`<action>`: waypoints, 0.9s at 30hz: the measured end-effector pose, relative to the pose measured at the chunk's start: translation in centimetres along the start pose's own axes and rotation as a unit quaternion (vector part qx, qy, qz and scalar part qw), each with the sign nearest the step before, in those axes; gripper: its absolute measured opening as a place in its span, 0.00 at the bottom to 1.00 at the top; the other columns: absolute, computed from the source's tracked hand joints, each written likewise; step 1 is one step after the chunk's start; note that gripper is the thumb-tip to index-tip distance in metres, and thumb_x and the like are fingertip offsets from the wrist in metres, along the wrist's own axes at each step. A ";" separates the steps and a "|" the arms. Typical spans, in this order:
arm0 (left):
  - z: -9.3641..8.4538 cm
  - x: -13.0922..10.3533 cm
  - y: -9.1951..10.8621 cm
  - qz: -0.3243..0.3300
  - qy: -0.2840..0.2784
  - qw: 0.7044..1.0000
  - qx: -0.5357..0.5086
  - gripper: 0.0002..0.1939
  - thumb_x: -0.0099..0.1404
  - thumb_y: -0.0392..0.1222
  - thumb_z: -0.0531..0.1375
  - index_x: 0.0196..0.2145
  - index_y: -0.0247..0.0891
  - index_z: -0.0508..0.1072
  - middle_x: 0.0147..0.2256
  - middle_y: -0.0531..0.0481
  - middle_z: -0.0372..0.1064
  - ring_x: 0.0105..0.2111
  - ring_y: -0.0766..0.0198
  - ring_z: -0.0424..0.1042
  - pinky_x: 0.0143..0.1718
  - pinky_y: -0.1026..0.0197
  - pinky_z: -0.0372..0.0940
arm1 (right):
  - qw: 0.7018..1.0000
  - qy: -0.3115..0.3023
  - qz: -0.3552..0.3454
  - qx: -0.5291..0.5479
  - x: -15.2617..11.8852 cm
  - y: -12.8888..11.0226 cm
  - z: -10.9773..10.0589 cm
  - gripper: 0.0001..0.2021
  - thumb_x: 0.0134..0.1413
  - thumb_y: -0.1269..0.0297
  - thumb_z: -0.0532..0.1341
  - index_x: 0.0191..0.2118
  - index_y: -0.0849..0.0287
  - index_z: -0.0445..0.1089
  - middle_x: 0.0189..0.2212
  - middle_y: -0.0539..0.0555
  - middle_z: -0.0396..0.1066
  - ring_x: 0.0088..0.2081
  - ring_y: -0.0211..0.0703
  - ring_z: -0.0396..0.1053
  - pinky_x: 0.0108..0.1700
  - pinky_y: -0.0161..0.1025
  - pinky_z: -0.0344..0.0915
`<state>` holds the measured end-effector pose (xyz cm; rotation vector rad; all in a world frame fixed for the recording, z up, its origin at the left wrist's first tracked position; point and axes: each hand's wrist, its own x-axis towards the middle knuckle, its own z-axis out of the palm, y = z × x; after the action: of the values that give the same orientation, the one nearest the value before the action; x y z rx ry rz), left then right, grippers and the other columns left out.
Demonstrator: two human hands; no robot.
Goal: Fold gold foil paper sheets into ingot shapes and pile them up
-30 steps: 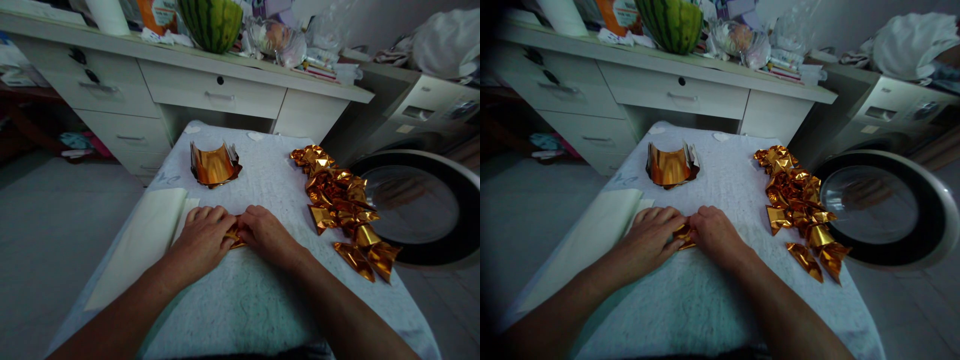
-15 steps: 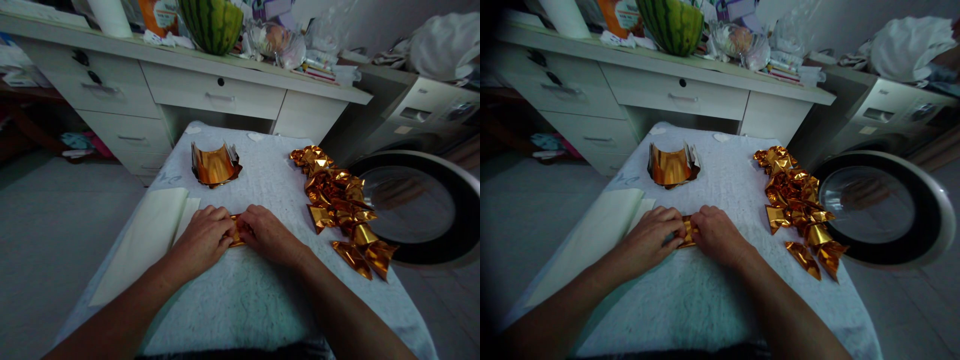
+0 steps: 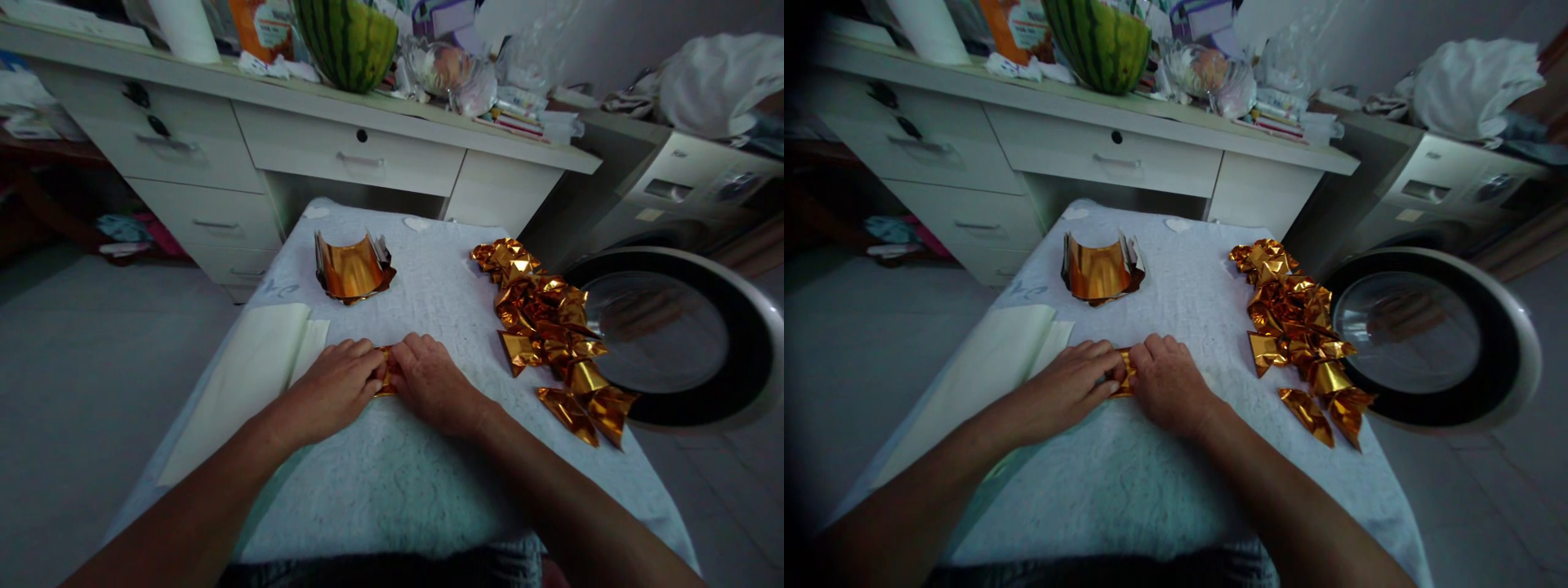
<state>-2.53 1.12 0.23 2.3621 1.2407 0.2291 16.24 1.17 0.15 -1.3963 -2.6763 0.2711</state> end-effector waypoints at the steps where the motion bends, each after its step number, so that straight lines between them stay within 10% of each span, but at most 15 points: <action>1: 0.0 0.0 0.0 0.002 -0.001 1.000 -0.002 0.08 0.68 0.39 0.50 0.34 0.40 0.66 0.38 0.48 0.64 0.40 0.57 0.63 0.41 0.54 0.59 | 1.000 0.001 0.002 -0.003 -0.1 -0.1 0.1 0.07 0.62 0.67 0.55 0.44 0.61 0.67 0.42 0.58 0.66 0.41 0.48 0.60 0.46 0.44 0.58; 27: -0.5 -0.5 0.1 -0.007 -0.033 0.999 -0.014 0.05 0.61 0.35 0.54 0.36 0.41 0.64 0.41 0.49 0.60 0.42 0.57 0.61 0.44 0.54 0.60 | 1.000 0.021 0.011 -0.004 -0.8 -1.0 0.1 0.10 0.61 0.59 0.57 0.43 0.60 0.65 0.41 0.58 0.65 0.42 0.51 0.58 0.46 0.48 0.57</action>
<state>-2.95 0.90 0.75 2.3185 1.2146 0.1625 15.91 -0.04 0.23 -1.4175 -2.6335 0.2303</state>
